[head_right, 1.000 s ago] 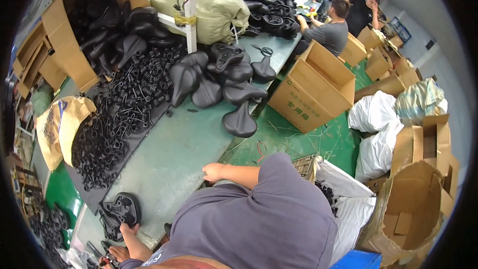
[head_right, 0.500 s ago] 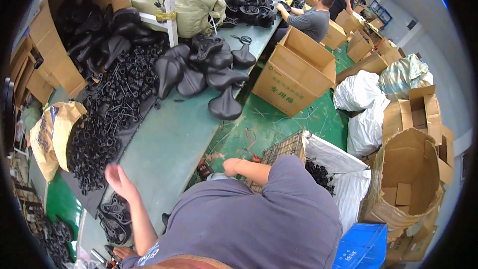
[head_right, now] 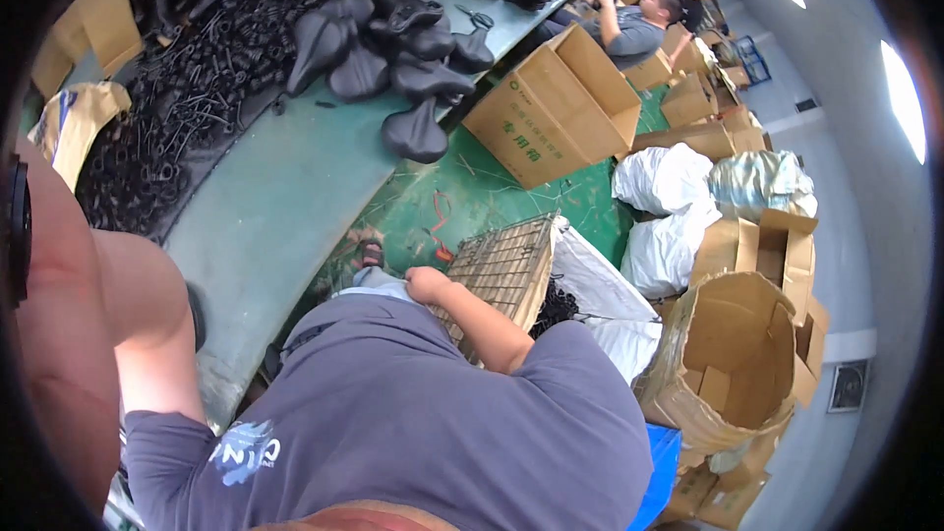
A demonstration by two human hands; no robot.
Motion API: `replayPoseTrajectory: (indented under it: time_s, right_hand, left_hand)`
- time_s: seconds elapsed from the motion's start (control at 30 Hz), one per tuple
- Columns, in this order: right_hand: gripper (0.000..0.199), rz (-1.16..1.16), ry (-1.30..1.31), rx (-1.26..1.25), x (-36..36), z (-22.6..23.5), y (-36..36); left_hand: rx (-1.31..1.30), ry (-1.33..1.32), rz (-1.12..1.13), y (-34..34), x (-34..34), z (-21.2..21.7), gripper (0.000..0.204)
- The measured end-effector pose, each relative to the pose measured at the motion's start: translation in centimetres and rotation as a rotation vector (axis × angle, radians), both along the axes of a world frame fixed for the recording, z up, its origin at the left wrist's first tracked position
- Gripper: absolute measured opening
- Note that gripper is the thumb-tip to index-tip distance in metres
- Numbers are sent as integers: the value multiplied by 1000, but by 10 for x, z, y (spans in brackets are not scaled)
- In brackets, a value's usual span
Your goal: Assembling plastic bicycle seats by manually attaching plastic clips and fittings to the underside of the seat bases.
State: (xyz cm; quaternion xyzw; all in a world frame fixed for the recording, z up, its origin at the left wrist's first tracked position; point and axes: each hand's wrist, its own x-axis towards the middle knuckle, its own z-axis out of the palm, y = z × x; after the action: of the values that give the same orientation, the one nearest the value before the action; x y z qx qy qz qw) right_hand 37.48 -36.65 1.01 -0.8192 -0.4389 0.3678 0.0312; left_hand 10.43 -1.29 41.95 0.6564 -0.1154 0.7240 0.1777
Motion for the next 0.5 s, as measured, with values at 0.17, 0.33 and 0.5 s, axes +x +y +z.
replayPoseTrajectory:
  time_s: [0.17, 0.33, 0.5]
  right_hand:
    - [34, -2, -29, -89, 9, -29, 0]
    - [33, 79, -32, -67, 19, -51, -1]
    - [36, 224, -197, 180, 109, 8, 135]
  left_hand:
    - [94, -156, 96, 46, 30, 10, 68]
    - [354, -402, 238, 117, 34, 95, 68]
    - [643, -632, 383, 108, -4, 188, 67]
